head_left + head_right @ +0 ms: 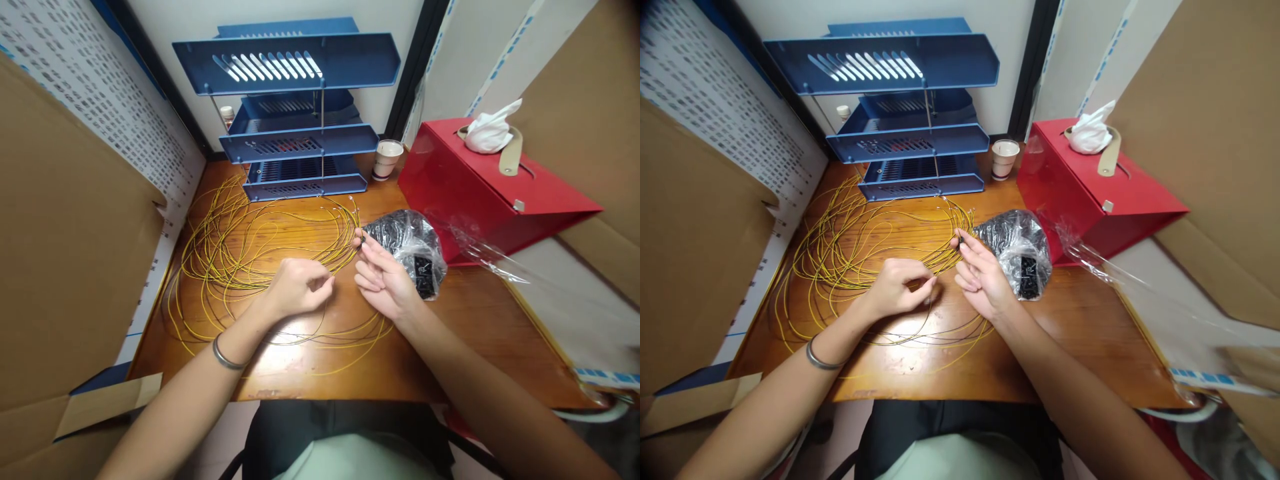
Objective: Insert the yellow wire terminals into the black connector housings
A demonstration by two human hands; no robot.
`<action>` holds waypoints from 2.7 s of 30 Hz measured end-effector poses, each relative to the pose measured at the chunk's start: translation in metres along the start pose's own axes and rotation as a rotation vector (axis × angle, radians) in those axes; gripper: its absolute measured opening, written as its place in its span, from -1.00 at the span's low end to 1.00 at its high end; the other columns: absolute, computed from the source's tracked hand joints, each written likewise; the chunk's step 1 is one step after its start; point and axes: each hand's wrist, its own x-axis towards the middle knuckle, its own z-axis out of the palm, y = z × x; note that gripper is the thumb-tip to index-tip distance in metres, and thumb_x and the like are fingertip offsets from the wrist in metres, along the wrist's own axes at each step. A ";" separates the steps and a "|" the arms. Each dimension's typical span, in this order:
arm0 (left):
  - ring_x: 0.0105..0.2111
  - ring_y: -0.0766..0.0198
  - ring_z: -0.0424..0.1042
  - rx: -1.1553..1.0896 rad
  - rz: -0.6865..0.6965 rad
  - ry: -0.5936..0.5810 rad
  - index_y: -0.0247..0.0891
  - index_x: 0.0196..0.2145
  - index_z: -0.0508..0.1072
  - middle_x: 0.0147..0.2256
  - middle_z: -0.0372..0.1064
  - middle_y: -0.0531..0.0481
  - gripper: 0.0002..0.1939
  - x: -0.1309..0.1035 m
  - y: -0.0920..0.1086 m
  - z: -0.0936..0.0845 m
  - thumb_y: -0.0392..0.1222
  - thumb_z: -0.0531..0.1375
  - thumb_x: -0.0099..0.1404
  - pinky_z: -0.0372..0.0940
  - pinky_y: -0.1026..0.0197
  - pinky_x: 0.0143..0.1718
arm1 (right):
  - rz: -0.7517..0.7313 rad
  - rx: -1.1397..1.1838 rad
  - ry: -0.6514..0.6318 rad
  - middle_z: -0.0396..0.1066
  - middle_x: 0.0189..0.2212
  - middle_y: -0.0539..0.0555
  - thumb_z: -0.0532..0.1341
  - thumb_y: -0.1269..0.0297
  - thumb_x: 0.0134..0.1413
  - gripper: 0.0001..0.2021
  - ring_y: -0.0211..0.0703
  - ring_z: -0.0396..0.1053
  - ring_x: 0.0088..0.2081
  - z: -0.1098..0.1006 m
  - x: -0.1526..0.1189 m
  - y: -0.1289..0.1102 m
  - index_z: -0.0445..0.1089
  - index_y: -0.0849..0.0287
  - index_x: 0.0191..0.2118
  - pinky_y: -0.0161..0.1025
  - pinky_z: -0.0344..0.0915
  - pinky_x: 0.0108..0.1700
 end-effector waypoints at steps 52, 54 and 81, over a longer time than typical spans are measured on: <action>-0.64 0.45 0.26 -0.343 -0.156 0.193 -0.32 -0.37 0.63 -0.57 0.50 0.06 -0.84 0.006 0.008 0.009 -0.23 0.25 0.31 0.16 0.38 -0.54 | -0.003 -0.206 0.030 0.36 -0.61 -0.13 0.53 0.19 -0.17 -0.67 -0.54 -0.19 -0.71 0.005 -0.004 0.020 0.53 0.19 -0.26 -0.38 -0.30 -0.68; -0.66 0.46 0.20 -0.350 -0.173 0.172 -0.32 -0.38 0.63 -0.60 0.46 0.07 -0.83 0.006 0.007 0.008 -0.22 0.26 0.30 0.12 0.38 -0.57 | -0.021 -0.194 0.027 0.51 -0.46 -0.04 0.52 0.21 -0.14 -0.70 -0.57 -0.15 -0.72 0.006 -0.004 0.019 0.53 0.18 -0.26 -0.38 -0.29 -0.68; -0.55 0.43 0.36 -0.244 -0.120 0.436 -0.31 -0.34 0.57 -0.41 0.57 -0.03 -0.88 0.007 0.006 0.006 -0.24 0.28 0.35 0.23 0.36 -0.50 | -0.217 -0.495 0.113 0.33 -0.53 -0.04 0.50 0.10 -0.12 -0.71 -0.37 0.12 -0.56 0.000 -0.005 0.026 0.53 0.14 -0.31 -0.36 -0.07 -0.62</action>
